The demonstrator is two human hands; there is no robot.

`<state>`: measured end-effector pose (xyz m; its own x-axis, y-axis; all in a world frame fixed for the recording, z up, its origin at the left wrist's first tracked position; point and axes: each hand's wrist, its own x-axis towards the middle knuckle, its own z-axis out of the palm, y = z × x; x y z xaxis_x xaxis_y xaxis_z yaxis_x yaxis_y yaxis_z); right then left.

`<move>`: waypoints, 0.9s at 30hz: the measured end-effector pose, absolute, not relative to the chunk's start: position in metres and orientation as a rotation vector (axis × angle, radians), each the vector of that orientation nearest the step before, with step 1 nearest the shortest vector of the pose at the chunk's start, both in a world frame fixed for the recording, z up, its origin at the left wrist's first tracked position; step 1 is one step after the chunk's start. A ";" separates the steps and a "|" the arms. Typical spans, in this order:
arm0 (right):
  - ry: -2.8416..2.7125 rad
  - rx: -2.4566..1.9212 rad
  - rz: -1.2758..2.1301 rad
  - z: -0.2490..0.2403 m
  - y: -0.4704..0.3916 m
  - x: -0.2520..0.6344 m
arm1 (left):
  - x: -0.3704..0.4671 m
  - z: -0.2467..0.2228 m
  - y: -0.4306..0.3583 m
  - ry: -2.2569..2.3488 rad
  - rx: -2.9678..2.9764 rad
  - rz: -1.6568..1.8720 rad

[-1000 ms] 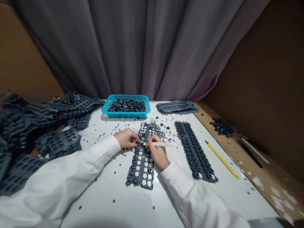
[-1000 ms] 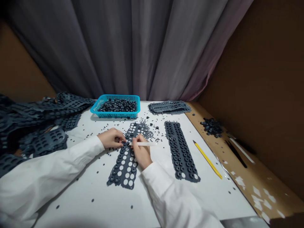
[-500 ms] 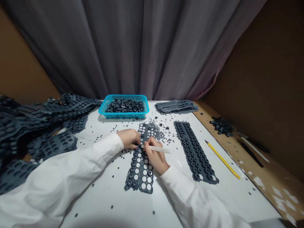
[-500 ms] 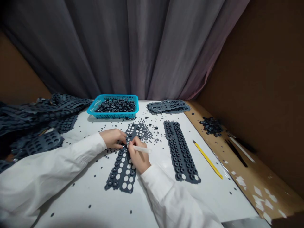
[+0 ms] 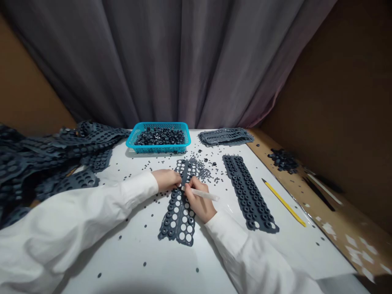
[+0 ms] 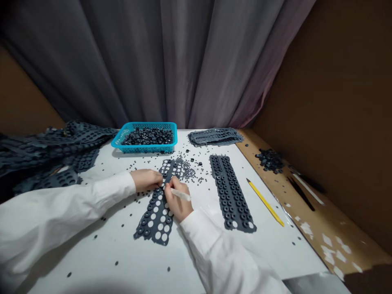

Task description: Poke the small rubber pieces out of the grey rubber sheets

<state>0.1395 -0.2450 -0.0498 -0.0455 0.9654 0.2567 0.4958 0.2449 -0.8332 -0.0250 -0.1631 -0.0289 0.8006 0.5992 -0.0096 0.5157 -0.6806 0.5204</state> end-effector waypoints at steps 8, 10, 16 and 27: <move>-1.649 -1.379 0.708 -0.055 -0.244 0.139 | -0.061 -0.042 -0.178 1.321 1.830 0.845; -1.646 -1.366 0.736 -0.053 -0.244 0.139 | -0.065 -0.041 -0.179 1.349 1.684 0.937; -1.586 -1.293 0.798 -0.051 -0.244 0.140 | -0.063 -0.034 -0.186 1.159 1.187 0.859; -1.274 -0.999 0.988 -0.028 -0.256 0.141 | -0.033 -0.022 -0.220 0.825 0.579 0.764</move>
